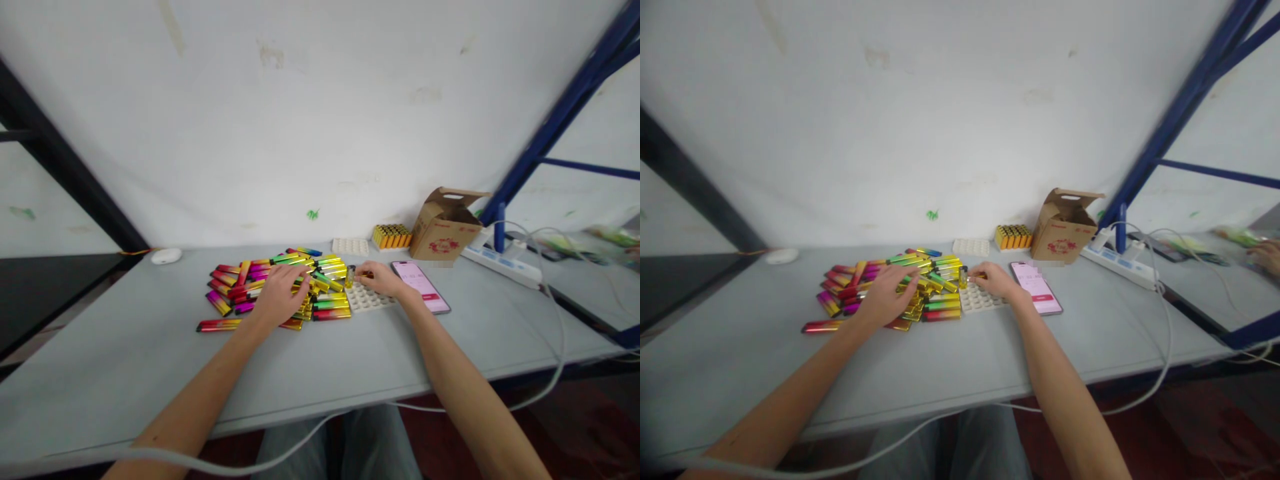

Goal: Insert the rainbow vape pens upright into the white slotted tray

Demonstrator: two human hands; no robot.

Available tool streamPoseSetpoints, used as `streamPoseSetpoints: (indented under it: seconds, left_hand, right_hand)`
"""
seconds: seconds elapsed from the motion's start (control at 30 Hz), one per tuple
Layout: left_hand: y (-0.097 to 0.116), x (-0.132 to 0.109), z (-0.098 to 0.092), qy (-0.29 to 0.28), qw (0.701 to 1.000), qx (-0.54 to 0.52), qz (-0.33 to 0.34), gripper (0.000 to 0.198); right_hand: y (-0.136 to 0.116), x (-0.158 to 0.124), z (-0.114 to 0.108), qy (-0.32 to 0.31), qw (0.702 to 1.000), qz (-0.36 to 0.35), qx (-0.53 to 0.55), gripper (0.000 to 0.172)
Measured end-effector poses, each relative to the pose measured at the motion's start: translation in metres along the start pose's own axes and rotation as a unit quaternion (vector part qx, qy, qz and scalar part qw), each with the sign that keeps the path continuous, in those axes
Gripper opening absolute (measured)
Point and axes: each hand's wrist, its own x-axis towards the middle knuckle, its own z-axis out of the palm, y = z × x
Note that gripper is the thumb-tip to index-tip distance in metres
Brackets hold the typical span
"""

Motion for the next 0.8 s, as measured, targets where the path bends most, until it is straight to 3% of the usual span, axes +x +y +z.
streamPoseSetpoints:
  seconds: [0.13, 0.23, 0.4, 0.5, 0.8]
  left_hand:
    - [0.0, 0.0, -0.001, -0.003, 1.0, -0.002, -0.003, 0.021]
    - [-0.001, 0.001, -0.002, 0.001, 1.0, -0.001, -0.005, 0.022]
    - [-0.001, 0.001, -0.003, 0.006, 1.0, 0.009, 0.0, 0.022]
    - [-0.002, 0.001, -0.003, 0.006, 1.0, 0.01, 0.002, 0.022]
    - [0.001, 0.004, -0.004, -0.005, 1.0, -0.01, -0.024, 0.024]
  right_hand:
    - [0.003, 0.0, 0.002, 0.024, 0.999, 0.029, 0.019, 0.014]
    - [0.004, 0.002, 0.004, 0.091, 0.991, 0.052, 0.082, 0.024]
    - [-0.001, 0.011, 0.002, 0.202, 0.933, 0.123, 0.271, 0.04]
    - [-0.007, 0.013, -0.001, 0.217, 0.904, 0.167, 0.328, 0.041]
    - [-0.018, 0.009, -0.005, 0.23, 0.901, 0.175, 0.323, 0.034]
